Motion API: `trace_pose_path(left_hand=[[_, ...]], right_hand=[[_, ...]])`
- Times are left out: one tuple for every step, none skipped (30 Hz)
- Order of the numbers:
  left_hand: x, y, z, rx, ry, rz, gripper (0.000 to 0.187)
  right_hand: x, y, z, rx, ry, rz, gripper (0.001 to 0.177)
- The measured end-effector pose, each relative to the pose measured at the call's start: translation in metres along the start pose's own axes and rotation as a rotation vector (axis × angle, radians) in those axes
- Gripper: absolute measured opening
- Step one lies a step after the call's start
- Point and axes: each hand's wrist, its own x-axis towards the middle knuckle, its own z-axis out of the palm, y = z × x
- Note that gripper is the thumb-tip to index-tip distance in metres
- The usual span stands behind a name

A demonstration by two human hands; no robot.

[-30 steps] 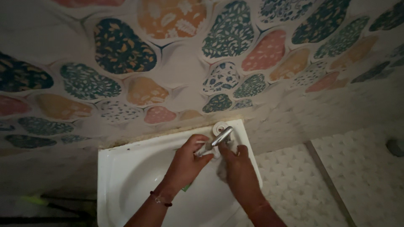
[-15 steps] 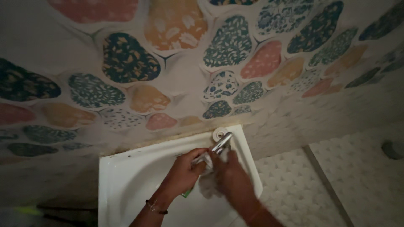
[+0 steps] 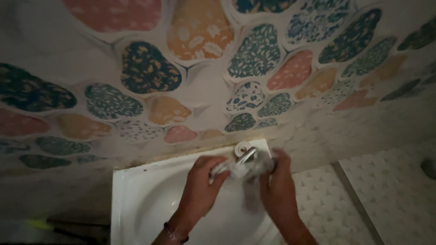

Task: The person scrubs the inside of a white bathroom sink with a green-handled brush and a white cloth. They repeatedly rinse the cloth under the running tap and continue scrubbing the basin and faucet area.

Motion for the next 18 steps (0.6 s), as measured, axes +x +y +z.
trace_pose_path(left_hand=[[0.003, 0.004, 0.003, 0.014, 0.043, 0.042, 0.035], [0.009, 0.008, 0.008, 0.006, 0.041, 0.105, 0.034], [0.015, 0.011, 0.013, -0.002, 0.038, 0.168, 0.034], [0.018, 0.013, 0.018, -0.01, 0.035, 0.23, 0.034], [0.018, 0.014, 0.022, 0.037, -0.01, 0.269, 0.029], [0.019, 0.016, 0.025, 0.085, -0.056, 0.31, 0.024], [0.02, 0.018, 0.027, 0.132, -0.101, 0.351, 0.019], [0.019, 0.02, 0.025, 0.133, -0.113, 0.258, 0.025], [0.014, 0.023, 0.022, 0.134, -0.123, 0.165, 0.031], [0.011, 0.026, 0.02, 0.134, -0.132, 0.069, 0.037], [0.014, 0.028, 0.02, 0.178, -0.14, 0.025, 0.036], [0.011, 0.029, 0.019, 0.224, -0.151, -0.028, 0.035], [0.009, 0.029, 0.019, 0.27, -0.163, -0.08, 0.034], [0.009, 0.029, 0.019, 0.3, -0.174, -0.085, 0.036], [0.009, 0.029, 0.017, 0.33, -0.186, -0.09, 0.039], [0.006, 0.028, 0.016, 0.36, -0.197, -0.103, 0.043], [0.004, 0.027, 0.016, 0.376, -0.227, -0.146, 0.042], [0.005, 0.026, 0.017, 0.392, -0.254, -0.181, 0.042]], right_hand=[[0.007, -0.004, 0.0, 0.025, 0.029, -0.056, 0.046], [0.016, -0.008, 0.002, 0.051, 0.062, -0.116, 0.047], [0.027, -0.012, 0.009, 0.115, -0.002, 0.038, 0.031], [0.038, -0.015, 0.02, 0.178, -0.067, 0.192, 0.019], [0.042, -0.017, 0.028, 0.241, -0.131, 0.346, 0.021], [0.034, -0.018, 0.03, 0.074, -0.07, 0.105, 0.014], [0.019, -0.02, 0.031, -0.094, -0.009, -0.136, 0.024], [0.011, -0.019, 0.031, -0.262, 0.056, -0.378, 0.039], [0.009, -0.015, 0.031, -0.178, 0.07, -0.302, 0.044], [0.007, -0.009, 0.03, -0.093, 0.081, -0.227, 0.049], [0.007, -0.002, 0.029, -0.009, 0.091, -0.151, 0.054], [0.01, 0.006, 0.029, 0.078, 0.045, 0.059, 0.048], [0.016, 0.014, 0.031, 0.164, -0.002, 0.269, 0.042], [0.022, 0.02, 0.031, 0.246, -0.039, 0.474, 0.037], [0.017, 0.022, 0.033, 0.255, -0.026, 0.39, 0.041], [0.003, 0.021, 0.037, 0.264, -0.02, 0.311, 0.046], [-0.008, 0.018, 0.04, 0.273, -0.014, 0.231, 0.053], [-0.012, 0.018, 0.044, 0.264, 0.011, 0.216, 0.054]])
